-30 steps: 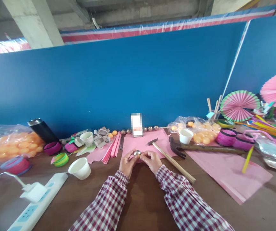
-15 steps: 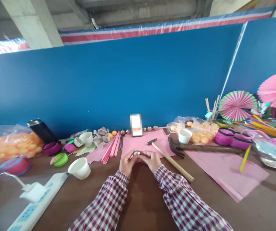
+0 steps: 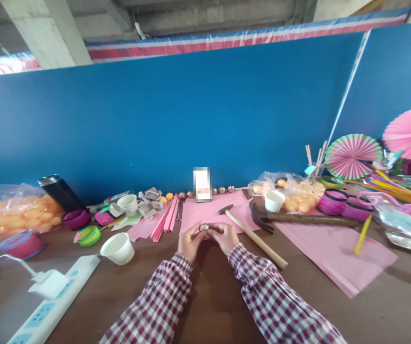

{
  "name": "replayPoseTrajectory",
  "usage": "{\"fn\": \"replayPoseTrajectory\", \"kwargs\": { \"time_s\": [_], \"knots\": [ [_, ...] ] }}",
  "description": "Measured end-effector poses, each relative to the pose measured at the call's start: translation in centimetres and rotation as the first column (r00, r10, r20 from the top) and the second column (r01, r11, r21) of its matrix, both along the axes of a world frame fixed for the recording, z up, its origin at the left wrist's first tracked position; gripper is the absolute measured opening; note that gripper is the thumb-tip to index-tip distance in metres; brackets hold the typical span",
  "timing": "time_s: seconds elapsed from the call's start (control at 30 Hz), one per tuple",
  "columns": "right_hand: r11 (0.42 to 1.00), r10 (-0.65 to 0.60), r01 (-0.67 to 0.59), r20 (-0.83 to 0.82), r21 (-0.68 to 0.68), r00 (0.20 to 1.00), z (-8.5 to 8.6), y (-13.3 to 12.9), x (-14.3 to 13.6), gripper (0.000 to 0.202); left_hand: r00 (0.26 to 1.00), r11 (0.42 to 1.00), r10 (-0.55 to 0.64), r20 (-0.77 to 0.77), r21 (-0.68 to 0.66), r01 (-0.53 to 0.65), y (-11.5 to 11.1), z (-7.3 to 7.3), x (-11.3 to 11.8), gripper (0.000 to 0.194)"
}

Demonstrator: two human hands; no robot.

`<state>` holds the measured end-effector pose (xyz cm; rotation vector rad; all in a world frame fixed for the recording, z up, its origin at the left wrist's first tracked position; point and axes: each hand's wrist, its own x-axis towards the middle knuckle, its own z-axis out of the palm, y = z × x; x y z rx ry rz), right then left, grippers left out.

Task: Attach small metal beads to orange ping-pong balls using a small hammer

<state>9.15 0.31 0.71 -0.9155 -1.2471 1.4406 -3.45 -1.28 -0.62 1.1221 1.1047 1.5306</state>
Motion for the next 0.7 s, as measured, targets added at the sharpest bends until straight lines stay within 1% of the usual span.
{"fn": "replayPoseTrajectory", "kwargs": {
  "time_s": [0.1,0.23,0.3,0.43,0.53,0.7],
  "knots": [
    [1.000,0.002,-0.003,-0.026,-0.022,1.000,0.01,0.07,-0.03,0.041,0.998,1.000,-0.009,0.067,-0.019,0.010,0.06,0.05,-0.05,0.040],
    [1.000,0.008,-0.010,-0.050,-0.029,0.999,0.05,0.03,0.01,0.040,0.965,0.989,-0.098,0.244,-0.087,0.122,0.18,0.05,-0.15,0.046],
    [1.000,-0.013,0.012,-0.044,-0.018,0.999,0.08,-0.01,-0.01,0.039,0.951,0.982,-0.129,0.281,-0.095,0.162,0.16,0.10,-0.19,0.044],
    [0.999,-0.044,0.044,-0.049,-0.011,0.998,0.03,0.00,-0.12,0.038,0.946,0.977,-0.162,0.280,-0.088,0.193,0.00,0.29,-0.19,0.042],
    [0.999,-0.045,0.045,-0.025,0.006,0.999,-0.09,0.04,-0.21,0.042,0.953,0.979,-0.159,0.260,-0.087,0.187,0.01,0.33,-0.19,0.043],
    [0.993,-0.070,0.064,0.055,0.099,0.996,-0.08,-0.14,-0.28,0.039,0.963,0.985,-0.130,0.237,-0.077,0.152,0.21,0.02,-0.25,0.044]
  ]
}}
